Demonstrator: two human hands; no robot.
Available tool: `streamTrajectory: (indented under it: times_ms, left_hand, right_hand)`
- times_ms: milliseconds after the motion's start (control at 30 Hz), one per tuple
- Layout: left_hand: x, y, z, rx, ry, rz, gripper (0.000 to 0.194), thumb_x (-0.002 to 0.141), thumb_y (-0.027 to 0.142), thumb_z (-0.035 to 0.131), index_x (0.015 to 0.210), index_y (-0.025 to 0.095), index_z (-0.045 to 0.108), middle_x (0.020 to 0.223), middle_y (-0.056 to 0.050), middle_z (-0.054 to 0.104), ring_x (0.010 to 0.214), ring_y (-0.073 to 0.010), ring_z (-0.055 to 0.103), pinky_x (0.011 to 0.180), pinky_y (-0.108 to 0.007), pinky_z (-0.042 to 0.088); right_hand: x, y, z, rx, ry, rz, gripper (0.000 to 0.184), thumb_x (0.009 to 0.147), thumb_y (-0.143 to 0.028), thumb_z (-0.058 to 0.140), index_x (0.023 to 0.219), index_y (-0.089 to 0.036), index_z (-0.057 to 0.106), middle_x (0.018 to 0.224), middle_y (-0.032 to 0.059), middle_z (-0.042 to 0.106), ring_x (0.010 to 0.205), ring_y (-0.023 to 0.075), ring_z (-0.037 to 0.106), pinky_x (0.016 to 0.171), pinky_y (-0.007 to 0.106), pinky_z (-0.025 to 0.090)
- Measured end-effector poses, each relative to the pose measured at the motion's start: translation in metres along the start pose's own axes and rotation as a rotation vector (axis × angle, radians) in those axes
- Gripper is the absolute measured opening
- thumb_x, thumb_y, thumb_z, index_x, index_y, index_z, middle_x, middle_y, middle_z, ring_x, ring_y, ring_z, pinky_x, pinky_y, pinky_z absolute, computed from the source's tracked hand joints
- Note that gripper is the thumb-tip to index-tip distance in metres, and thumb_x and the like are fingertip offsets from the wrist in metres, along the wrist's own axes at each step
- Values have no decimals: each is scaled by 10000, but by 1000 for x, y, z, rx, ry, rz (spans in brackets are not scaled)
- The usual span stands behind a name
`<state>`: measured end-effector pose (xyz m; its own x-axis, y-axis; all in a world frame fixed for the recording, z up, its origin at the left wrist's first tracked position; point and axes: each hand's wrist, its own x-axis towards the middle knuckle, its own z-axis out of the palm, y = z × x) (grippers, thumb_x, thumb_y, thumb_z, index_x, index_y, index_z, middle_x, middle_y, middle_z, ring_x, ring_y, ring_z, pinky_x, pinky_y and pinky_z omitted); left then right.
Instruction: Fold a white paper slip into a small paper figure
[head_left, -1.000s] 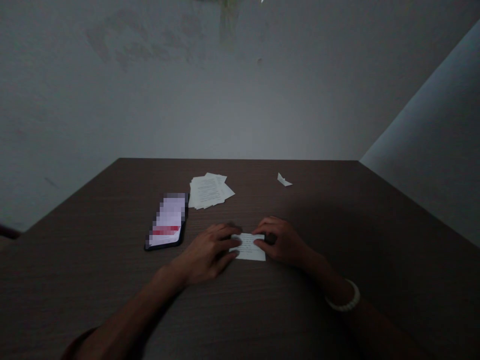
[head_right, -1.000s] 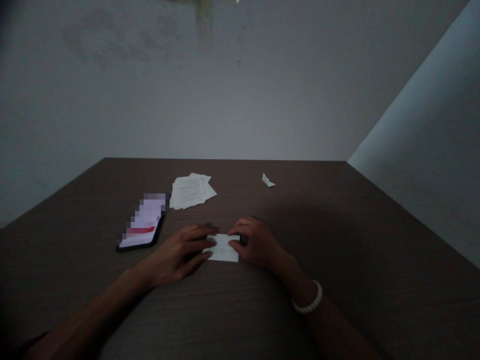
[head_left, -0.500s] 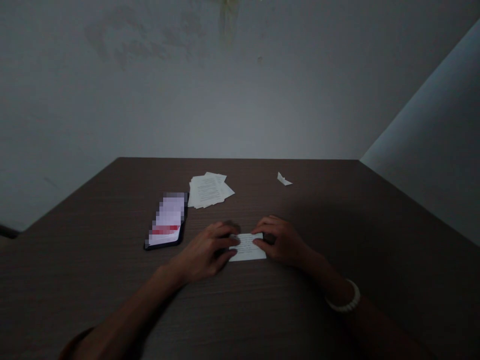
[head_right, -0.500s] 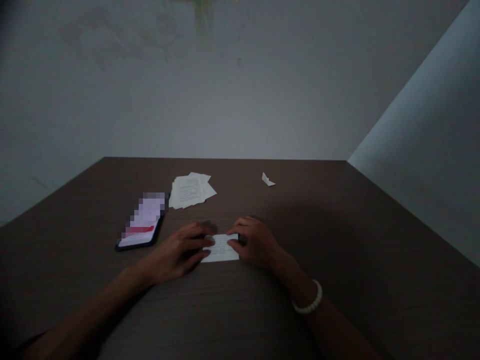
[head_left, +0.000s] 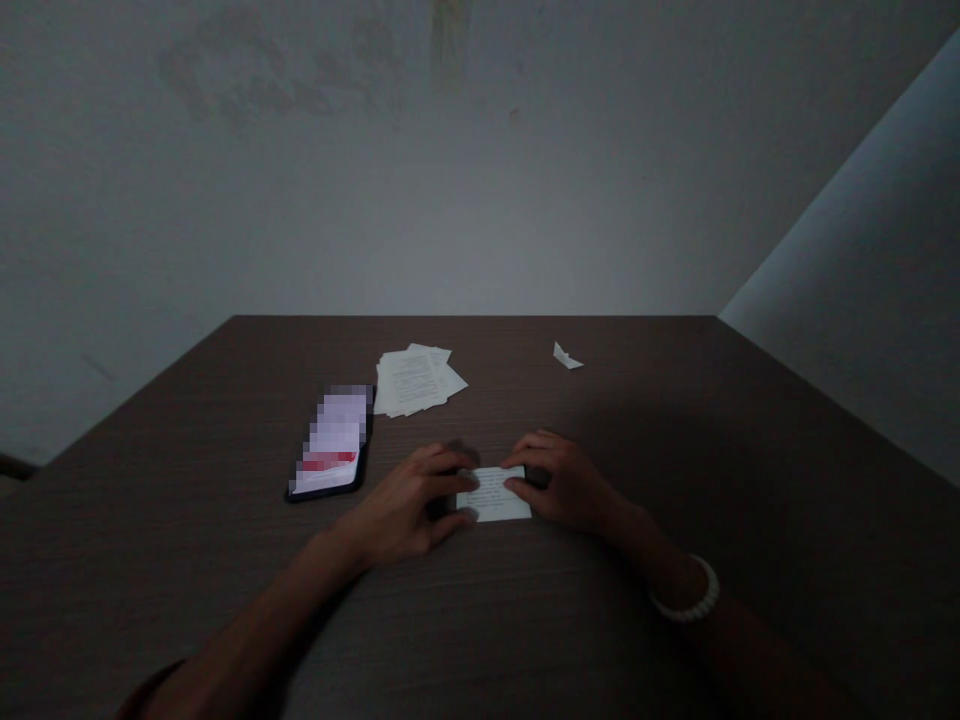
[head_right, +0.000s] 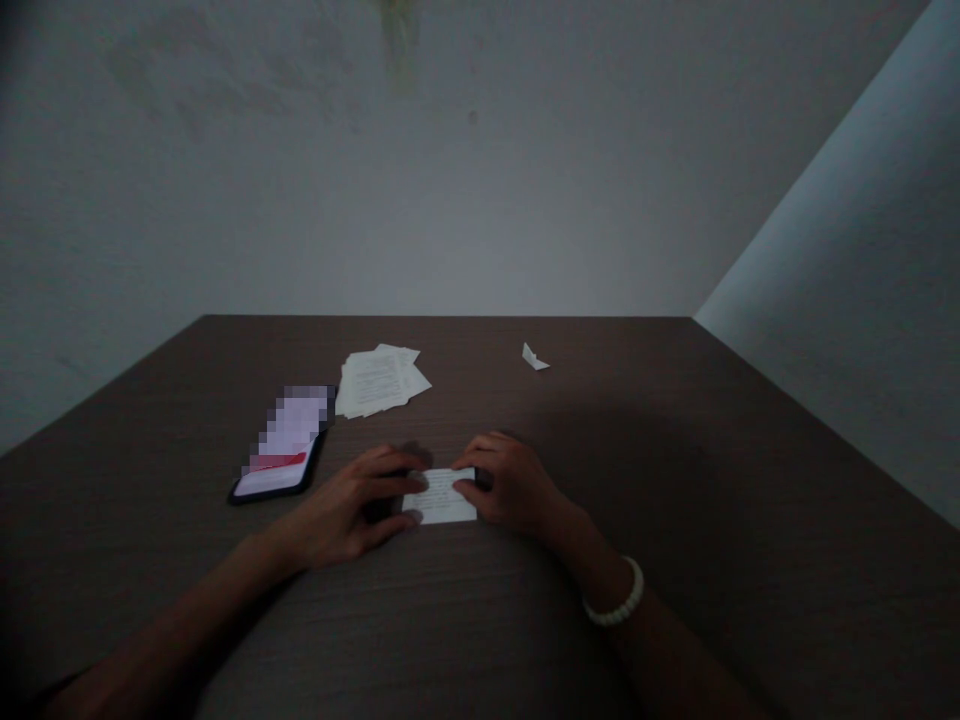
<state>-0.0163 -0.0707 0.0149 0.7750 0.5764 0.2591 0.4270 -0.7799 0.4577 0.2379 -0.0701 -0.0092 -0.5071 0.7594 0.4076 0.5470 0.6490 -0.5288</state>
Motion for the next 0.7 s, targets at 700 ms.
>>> streamTrajectory:
  times_ms: [700]
  left_hand:
    - [-3,0,2,134,-27,51,272,887,332,627,1109,181,673,1281,-106,606,1164,-300,540,952,-493,470]
  right_hand:
    - [-1,-1,-4,6,-18,2,192,784,-213,738,972,-195,703,922,49,676,842,183,595,772,322,472]
